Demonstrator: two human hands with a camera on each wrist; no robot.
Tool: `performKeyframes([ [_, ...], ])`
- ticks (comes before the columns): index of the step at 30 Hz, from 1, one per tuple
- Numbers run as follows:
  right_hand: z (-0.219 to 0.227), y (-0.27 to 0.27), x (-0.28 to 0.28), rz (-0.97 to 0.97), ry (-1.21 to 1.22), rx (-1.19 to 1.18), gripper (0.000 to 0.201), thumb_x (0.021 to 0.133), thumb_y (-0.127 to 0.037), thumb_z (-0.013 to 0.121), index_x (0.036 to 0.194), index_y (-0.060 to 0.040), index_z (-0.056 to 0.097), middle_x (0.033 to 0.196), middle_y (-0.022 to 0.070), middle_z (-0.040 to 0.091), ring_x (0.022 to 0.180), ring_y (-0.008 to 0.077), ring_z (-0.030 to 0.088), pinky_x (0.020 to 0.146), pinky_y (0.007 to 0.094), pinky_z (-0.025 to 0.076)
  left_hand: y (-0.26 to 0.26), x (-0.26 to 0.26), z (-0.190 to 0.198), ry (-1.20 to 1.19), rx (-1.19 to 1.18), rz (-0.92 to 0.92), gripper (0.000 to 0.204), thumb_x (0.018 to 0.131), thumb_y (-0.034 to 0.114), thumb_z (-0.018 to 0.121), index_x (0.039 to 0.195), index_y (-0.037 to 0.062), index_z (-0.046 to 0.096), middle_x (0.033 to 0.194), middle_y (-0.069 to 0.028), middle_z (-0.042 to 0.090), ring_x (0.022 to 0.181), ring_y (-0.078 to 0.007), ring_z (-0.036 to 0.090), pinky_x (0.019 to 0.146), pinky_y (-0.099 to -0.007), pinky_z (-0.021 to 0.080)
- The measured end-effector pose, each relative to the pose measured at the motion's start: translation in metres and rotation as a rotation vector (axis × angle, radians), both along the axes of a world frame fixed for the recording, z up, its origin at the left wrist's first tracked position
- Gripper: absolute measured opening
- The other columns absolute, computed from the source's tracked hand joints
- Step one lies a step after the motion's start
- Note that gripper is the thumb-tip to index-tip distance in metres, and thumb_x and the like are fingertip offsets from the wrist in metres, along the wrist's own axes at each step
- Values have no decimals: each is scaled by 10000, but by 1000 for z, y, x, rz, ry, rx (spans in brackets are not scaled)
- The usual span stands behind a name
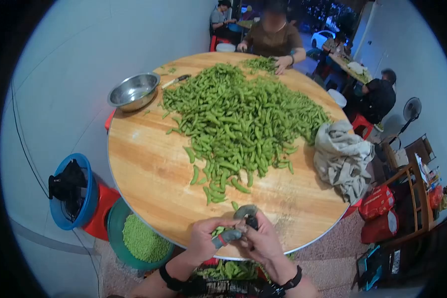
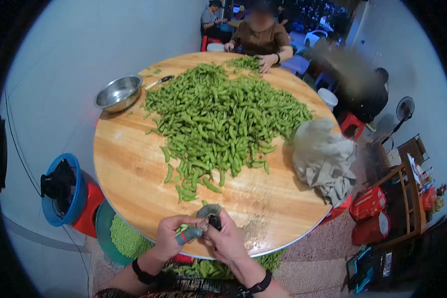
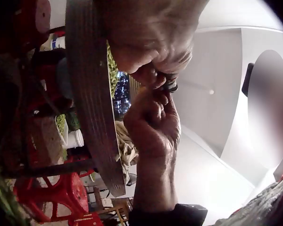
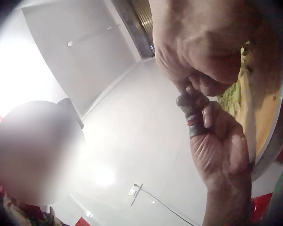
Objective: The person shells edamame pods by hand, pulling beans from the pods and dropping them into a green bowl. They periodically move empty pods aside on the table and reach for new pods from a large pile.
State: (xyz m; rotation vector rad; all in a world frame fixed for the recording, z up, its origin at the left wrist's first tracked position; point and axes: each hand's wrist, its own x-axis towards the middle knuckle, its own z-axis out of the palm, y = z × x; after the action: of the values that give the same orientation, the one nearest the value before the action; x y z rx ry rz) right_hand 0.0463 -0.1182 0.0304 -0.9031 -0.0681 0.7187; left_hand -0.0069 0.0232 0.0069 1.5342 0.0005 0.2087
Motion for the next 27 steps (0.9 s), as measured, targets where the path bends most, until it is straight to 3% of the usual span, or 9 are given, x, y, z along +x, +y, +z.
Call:
performKeyframes([
  [4, 10, 5, -1, -79, 9, -51, 222, 849, 6, 525, 1057, -53, 473, 740, -5, 518, 483, 56, 393, 423, 189, 303, -4, 1, 2, -41, -185, -18, 264, 778, 68, 662, 1036, 17, 637, 968, -103, 665, 883, -124, 623, 785, -256, 481],
  [6, 7, 9, -6, -131, 61, -77, 214, 854, 11, 488, 1058, -55, 479, 712, -1, 525, 461, 56, 379, 409, 193, 292, -6, 1, -1, -45, 17, 103, 162, 816, 59, 625, 959, -13, 652, 755, -28, 625, 581, -51, 522, 502, -190, 412],
  [9, -3, 6, -11, -203, 19, -52, 205, 868, -31, 524, 1066, -64, 484, 662, -13, 504, 450, 39, 363, 405, 181, 275, -6, 0, -5, -85, 259, 130, 138, 815, 31, 602, 947, 14, 638, 714, -13, 587, 605, -53, 523, 529, -203, 417],
  [14, -18, -3, -22, -279, -262, -186, 211, 871, -49, 537, 1076, -49, 484, 717, -13, 521, 525, 32, 430, 445, 175, 322, -22, -6, -14, 226, -691, -109, 117, 835, 34, 567, 952, 34, 571, 735, -1, 536, 596, -50, 473, 498, -174, 346],
  [17, -18, -12, -29, -303, -410, -275, 230, 850, -26, 556, 1068, -27, 482, 750, -6, 541, 579, 44, 473, 505, 173, 372, -19, -10, -9, 305, -890, -260, 121, 843, 46, 561, 964, 47, 557, 746, 11, 514, 603, -39, 449, 486, -162, 311],
  [22, -19, -23, -29, -176, -481, -365, 221, 824, -17, 578, 1037, -24, 520, 774, -1, 572, 615, 66, 517, 565, 202, 420, -11, -22, -4, 367, -835, -328, 157, 840, 26, 558, 996, 46, 555, 767, 16, 520, 620, -34, 460, 501, -156, 331],
  [24, -8, -33, -22, -158, -541, -433, 202, 813, -23, 594, 1009, -21, 546, 769, 2, 585, 608, 78, 527, 579, 216, 434, 3, -35, 10, 398, -395, -183, 229, 811, -15, 562, 1032, 45, 553, 769, 20, 521, 626, -41, 466, 523, -164, 362],
  [26, 19, -49, -5, 673, -822, -474, 161, 799, -70, 618, 944, -8, 587, 729, 29, 596, 622, 101, 547, 614, 242, 451, 35, -53, 2, 38, -1, -12, 306, 771, -50, 573, 1061, 46, 550, 775, 24, 520, 657, -48, 481, 553, -176, 388],
  [27, 17, -46, -1, 674, -812, -470, 161, 799, -70, 618, 944, -8, 587, 729, 29, 596, 622, 101, 547, 614, 242, 451, 50, -64, 0, 219, -178, 146, 291, 762, -32, 580, 1040, 50, 555, 782, 28, 517, 678, -59, 490, 564, -183, 400],
])
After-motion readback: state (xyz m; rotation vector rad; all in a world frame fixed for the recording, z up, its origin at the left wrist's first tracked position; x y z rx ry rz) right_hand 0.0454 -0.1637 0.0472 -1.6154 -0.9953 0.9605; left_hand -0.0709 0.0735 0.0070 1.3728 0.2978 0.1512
